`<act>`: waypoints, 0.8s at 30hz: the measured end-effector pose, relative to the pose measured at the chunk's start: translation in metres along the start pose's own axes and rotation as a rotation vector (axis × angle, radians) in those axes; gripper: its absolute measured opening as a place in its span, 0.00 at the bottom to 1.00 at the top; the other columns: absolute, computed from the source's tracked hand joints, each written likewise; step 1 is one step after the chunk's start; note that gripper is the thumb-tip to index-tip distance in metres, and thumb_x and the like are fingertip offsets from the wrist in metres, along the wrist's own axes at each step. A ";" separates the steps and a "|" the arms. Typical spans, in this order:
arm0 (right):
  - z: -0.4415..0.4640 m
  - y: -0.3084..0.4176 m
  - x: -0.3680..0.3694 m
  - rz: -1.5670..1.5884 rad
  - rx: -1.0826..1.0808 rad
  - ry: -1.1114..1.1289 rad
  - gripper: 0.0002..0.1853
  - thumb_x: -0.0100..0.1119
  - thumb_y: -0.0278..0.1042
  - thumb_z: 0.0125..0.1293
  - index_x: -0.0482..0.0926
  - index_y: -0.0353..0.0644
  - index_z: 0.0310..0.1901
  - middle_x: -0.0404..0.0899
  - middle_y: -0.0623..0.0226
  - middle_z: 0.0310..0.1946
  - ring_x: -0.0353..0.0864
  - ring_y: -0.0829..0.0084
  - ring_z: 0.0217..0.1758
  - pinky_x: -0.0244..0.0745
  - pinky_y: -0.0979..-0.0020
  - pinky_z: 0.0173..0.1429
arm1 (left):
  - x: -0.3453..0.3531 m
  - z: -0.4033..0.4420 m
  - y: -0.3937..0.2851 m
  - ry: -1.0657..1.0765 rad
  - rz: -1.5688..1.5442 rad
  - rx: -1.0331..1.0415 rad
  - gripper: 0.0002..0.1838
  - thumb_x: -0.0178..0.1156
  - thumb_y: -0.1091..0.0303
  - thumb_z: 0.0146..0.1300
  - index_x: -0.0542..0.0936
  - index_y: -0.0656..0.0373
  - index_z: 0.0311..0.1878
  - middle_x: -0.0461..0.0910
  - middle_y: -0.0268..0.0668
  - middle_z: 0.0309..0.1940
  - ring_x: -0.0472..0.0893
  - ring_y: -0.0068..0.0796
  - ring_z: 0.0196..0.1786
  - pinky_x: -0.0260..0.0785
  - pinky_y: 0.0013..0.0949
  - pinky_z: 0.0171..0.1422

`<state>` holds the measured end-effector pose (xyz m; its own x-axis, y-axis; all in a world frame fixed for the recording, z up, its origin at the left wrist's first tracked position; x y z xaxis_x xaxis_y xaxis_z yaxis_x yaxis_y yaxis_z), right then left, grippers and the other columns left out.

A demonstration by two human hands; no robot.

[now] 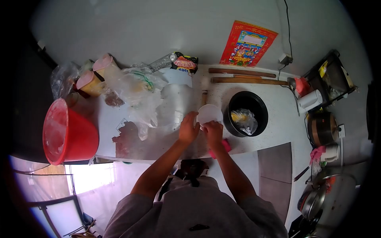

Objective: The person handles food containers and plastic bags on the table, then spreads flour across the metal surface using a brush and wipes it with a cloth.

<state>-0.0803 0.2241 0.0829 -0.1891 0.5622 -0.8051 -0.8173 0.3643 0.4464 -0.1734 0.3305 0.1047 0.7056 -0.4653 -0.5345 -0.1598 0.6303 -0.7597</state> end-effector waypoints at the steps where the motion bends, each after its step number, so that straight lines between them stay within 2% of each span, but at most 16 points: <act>1: -0.001 -0.001 0.000 0.024 -0.010 -0.015 0.07 0.68 0.28 0.47 0.82 0.49 0.29 0.77 0.65 0.27 0.78 0.60 0.37 0.68 0.57 0.42 | 0.008 -0.001 0.004 0.016 0.001 -0.026 0.23 0.59 0.72 0.55 0.73 0.61 0.57 0.74 0.48 0.56 0.73 0.52 0.60 0.65 0.47 0.66; 2: -0.004 -0.002 0.001 -0.011 -0.017 0.062 0.09 0.68 0.32 0.49 0.82 0.48 0.34 0.78 0.66 0.32 0.78 0.60 0.41 0.68 0.56 0.45 | 0.015 -0.003 0.009 0.032 0.002 -0.053 0.24 0.59 0.72 0.56 0.72 0.61 0.58 0.74 0.48 0.57 0.72 0.52 0.62 0.64 0.46 0.67; 5: -0.002 0.006 -0.016 0.029 -0.041 0.015 0.17 0.69 0.34 0.51 0.80 0.46 0.45 0.78 0.64 0.41 0.76 0.58 0.48 0.67 0.54 0.50 | 0.024 -0.006 0.017 0.064 0.036 -0.096 0.26 0.59 0.70 0.57 0.71 0.62 0.60 0.72 0.51 0.60 0.70 0.53 0.64 0.62 0.45 0.70; 8: 0.000 -0.013 -0.015 0.007 0.060 -0.044 0.29 0.70 0.39 0.53 0.74 0.42 0.57 0.73 0.54 0.54 0.71 0.52 0.59 0.65 0.52 0.60 | 0.026 -0.004 0.017 0.119 0.081 -0.103 0.29 0.59 0.69 0.57 0.69 0.62 0.64 0.69 0.52 0.64 0.67 0.52 0.68 0.60 0.44 0.72; 11: 0.008 -0.018 -0.015 0.009 -0.003 -0.008 0.35 0.69 0.43 0.56 0.69 0.36 0.62 0.64 0.44 0.64 0.62 0.43 0.68 0.59 0.50 0.69 | 0.040 -0.002 0.025 0.260 0.186 -0.029 0.34 0.60 0.64 0.59 0.64 0.60 0.69 0.63 0.51 0.69 0.61 0.50 0.72 0.55 0.46 0.75; 12: 0.007 -0.026 -0.009 0.013 0.000 0.037 0.36 0.68 0.45 0.57 0.68 0.35 0.62 0.62 0.42 0.66 0.60 0.42 0.70 0.57 0.50 0.71 | 0.045 -0.001 0.028 0.318 0.231 0.008 0.36 0.60 0.62 0.60 0.62 0.59 0.71 0.61 0.50 0.71 0.59 0.49 0.74 0.54 0.48 0.75; 15: 0.003 -0.044 0.007 0.027 0.008 0.132 0.38 0.67 0.49 0.58 0.66 0.31 0.63 0.56 0.38 0.69 0.53 0.40 0.74 0.53 0.50 0.74 | 0.045 0.002 0.040 0.564 0.204 -0.163 0.41 0.60 0.52 0.62 0.56 0.55 0.74 0.55 0.47 0.74 0.53 0.45 0.77 0.46 0.52 0.77; 18: 0.002 -0.046 0.008 0.044 0.028 0.163 0.40 0.68 0.50 0.57 0.66 0.31 0.63 0.55 0.37 0.70 0.52 0.40 0.74 0.53 0.51 0.75 | 0.031 0.002 0.032 0.617 0.315 -0.108 0.44 0.61 0.48 0.63 0.54 0.57 0.75 0.58 0.49 0.73 0.53 0.48 0.77 0.42 0.51 0.78; 21: 0.005 -0.044 0.003 0.053 0.041 0.182 0.41 0.70 0.49 0.55 0.66 0.31 0.63 0.54 0.37 0.70 0.52 0.40 0.74 0.53 0.51 0.74 | 0.034 0.000 0.041 0.630 0.359 -0.063 0.46 0.58 0.42 0.63 0.51 0.53 0.77 0.55 0.45 0.75 0.48 0.46 0.79 0.37 0.55 0.79; 24: 0.009 -0.040 -0.007 0.051 0.042 0.179 0.40 0.70 0.48 0.54 0.66 0.32 0.63 0.54 0.37 0.70 0.53 0.40 0.74 0.54 0.51 0.74 | 0.030 0.002 0.038 0.581 0.264 -0.139 0.46 0.60 0.42 0.62 0.50 0.49 0.77 0.54 0.42 0.75 0.48 0.45 0.79 0.37 0.55 0.79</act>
<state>-0.0416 0.2123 0.0748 -0.3266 0.4413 -0.8359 -0.7813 0.3716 0.5014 -0.1566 0.3416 0.0606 0.1489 -0.5905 -0.7932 -0.3922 0.7010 -0.5956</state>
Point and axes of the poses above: each hand's wrist, its own z-axis towards the middle knuckle, its own x-axis out of the palm, y = z × x, the point moved 4 cm from there along z, towards the middle knuckle
